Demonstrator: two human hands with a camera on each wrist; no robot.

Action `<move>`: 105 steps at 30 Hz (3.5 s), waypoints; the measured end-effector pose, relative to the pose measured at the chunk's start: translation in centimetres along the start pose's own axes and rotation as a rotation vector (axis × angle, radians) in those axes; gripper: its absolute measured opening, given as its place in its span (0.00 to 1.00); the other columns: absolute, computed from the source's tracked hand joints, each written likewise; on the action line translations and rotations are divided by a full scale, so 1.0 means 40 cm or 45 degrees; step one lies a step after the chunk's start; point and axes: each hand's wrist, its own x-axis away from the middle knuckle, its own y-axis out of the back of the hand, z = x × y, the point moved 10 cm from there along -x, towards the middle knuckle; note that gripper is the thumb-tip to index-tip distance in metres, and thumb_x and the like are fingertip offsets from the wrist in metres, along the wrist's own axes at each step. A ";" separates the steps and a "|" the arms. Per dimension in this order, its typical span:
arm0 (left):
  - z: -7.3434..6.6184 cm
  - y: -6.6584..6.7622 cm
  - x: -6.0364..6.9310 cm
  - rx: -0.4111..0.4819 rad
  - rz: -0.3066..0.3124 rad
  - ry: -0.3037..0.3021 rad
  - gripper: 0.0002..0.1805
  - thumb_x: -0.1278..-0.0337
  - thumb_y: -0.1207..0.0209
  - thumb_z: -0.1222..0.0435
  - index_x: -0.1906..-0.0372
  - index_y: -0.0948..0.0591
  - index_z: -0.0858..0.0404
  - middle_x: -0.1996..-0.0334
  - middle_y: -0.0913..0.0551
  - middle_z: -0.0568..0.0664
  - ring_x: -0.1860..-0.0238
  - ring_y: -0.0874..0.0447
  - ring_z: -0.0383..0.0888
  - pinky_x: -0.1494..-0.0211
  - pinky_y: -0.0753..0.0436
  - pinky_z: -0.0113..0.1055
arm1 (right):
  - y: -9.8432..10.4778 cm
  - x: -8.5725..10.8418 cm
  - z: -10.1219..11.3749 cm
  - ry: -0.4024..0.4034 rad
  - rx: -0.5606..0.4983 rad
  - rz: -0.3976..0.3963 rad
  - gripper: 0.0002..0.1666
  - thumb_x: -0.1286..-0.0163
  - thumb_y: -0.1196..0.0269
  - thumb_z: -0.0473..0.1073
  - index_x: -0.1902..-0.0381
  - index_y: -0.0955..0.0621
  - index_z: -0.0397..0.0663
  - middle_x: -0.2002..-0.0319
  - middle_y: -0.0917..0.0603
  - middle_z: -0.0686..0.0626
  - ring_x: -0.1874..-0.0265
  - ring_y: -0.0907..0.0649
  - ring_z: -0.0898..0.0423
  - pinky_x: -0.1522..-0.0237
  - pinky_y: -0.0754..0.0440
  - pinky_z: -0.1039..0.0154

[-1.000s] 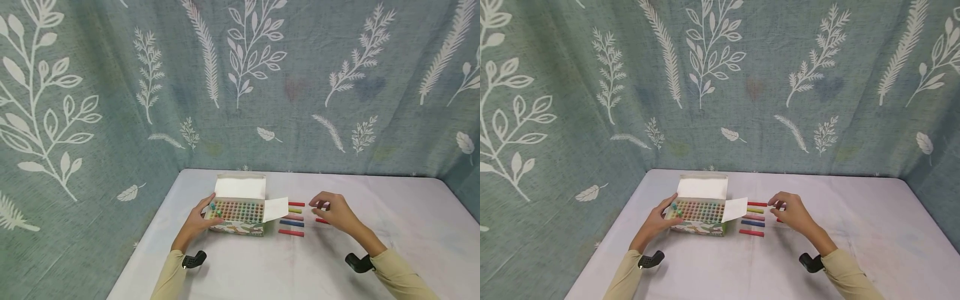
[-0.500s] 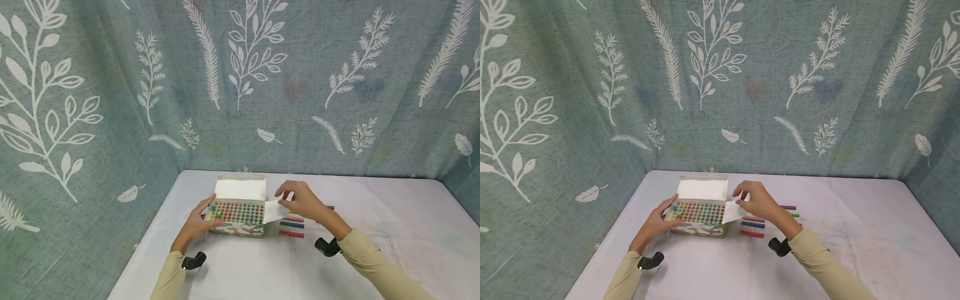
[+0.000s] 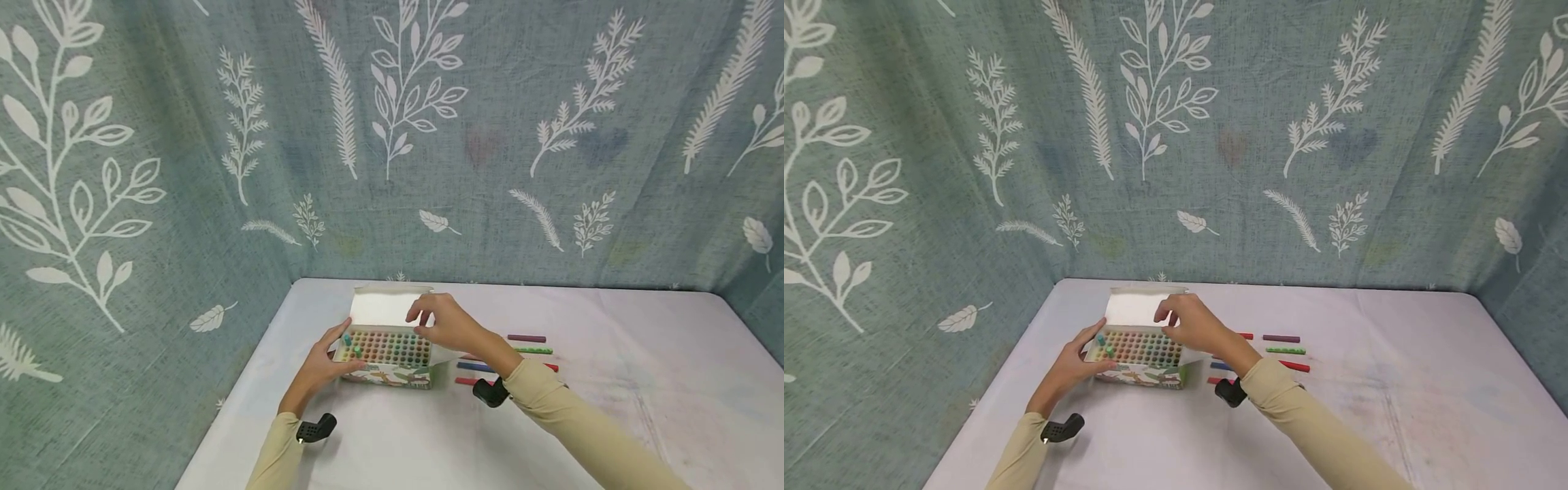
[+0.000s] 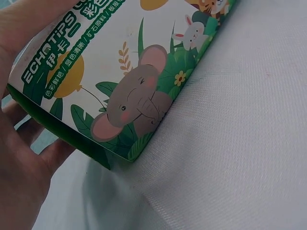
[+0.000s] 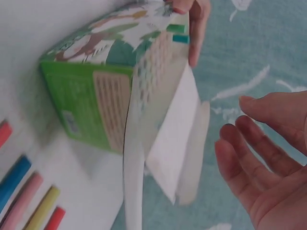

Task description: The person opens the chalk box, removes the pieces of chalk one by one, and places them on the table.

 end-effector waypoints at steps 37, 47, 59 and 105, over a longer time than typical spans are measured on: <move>-0.003 0.001 0.001 0.099 -0.007 -0.024 0.52 0.60 0.25 0.58 0.28 0.41 0.43 0.31 0.42 0.44 0.36 0.34 0.49 0.44 0.24 0.45 | -0.321 -0.148 0.047 0.126 0.087 0.288 0.06 0.37 0.36 0.32 0.62 0.14 0.41 0.64 0.15 0.47 0.75 0.22 0.64 0.73 0.26 0.76; -0.001 0.003 0.001 0.068 -0.015 -0.016 0.52 0.61 0.25 0.55 0.28 0.41 0.42 0.29 0.43 0.44 0.32 0.42 0.49 0.38 0.30 0.50 | -0.317 -0.153 0.052 0.139 0.142 0.249 0.09 0.39 0.37 0.28 0.65 0.13 0.42 0.68 0.14 0.50 0.73 0.19 0.64 0.72 0.25 0.77; -0.006 -0.002 0.006 0.139 0.009 0.014 0.52 0.57 0.26 0.59 0.26 0.43 0.47 0.30 0.43 0.46 0.45 0.27 0.52 0.51 0.21 0.41 | -0.251 -0.162 0.060 0.093 0.046 0.168 0.08 0.38 0.37 0.29 0.62 0.14 0.39 0.62 0.15 0.47 0.68 0.19 0.61 0.69 0.24 0.75; 0.013 0.001 0.001 0.072 -0.021 0.056 0.52 0.60 0.26 0.56 0.28 0.42 0.38 0.29 0.44 0.46 0.38 0.32 0.51 0.42 0.26 0.47 | 0.023 -0.050 0.088 0.135 -0.041 -0.114 0.04 0.42 0.33 0.29 0.68 0.16 0.40 0.67 0.18 0.48 0.68 0.16 0.55 0.69 0.20 0.73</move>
